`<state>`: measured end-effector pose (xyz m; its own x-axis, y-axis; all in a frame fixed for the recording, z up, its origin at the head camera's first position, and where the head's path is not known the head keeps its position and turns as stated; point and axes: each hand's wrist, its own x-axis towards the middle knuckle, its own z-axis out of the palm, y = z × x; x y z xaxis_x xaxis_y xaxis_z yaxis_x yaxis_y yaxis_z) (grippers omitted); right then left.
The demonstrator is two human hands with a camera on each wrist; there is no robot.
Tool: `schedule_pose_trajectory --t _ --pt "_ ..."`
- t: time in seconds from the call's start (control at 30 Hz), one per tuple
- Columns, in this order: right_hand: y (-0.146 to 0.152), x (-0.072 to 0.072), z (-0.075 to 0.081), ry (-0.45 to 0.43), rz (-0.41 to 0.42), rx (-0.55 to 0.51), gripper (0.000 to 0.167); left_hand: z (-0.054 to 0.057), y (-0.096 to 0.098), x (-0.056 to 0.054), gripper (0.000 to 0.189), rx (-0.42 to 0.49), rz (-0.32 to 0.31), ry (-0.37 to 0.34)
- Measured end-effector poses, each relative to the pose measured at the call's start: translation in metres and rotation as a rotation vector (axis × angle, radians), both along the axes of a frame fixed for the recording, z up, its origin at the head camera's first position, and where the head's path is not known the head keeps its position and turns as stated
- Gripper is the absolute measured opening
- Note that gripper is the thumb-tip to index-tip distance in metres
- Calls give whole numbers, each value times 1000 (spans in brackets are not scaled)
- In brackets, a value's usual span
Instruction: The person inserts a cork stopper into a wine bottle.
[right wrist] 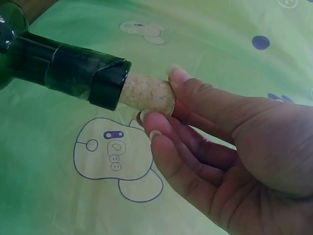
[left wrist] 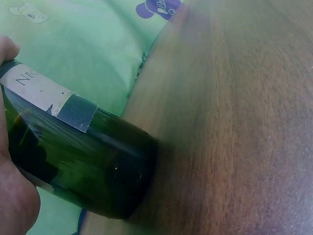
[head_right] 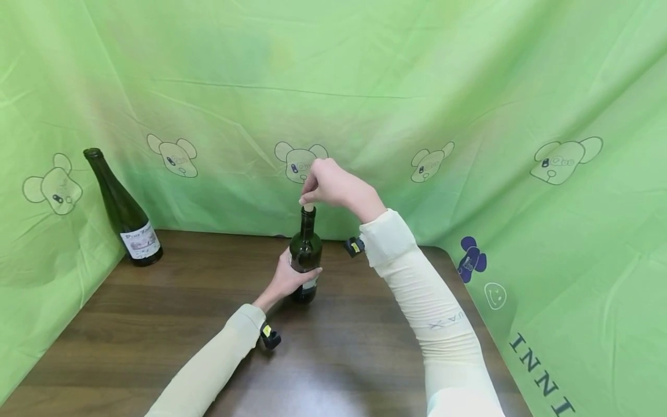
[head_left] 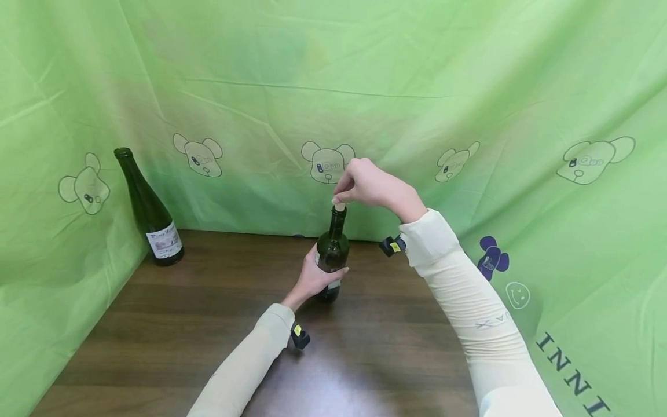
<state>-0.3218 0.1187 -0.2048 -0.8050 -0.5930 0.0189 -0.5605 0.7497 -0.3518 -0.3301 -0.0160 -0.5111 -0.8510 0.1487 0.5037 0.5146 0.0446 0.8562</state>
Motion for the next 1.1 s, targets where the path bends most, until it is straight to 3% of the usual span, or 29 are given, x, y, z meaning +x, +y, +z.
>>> schedule_pose_trajectory --t 0.2,0.47,0.73,0.93,1.1 --pt "4 2 -2 12 -5 -14 14 -1 1 0 67 12 0 -19" --pt "6 3 -7 39 19 -35 14 27 -2 23 64 38 -22 -14" --pt "1 7 -6 98 29 -7 11 28 -1 21 65 52 -5 21" --pt "2 6 -5 51 9 -8 12 28 2 21 65 60 -3 2" --pt "2 4 -3 13 -23 -12 13 13 9 10 68 65 33 -40"
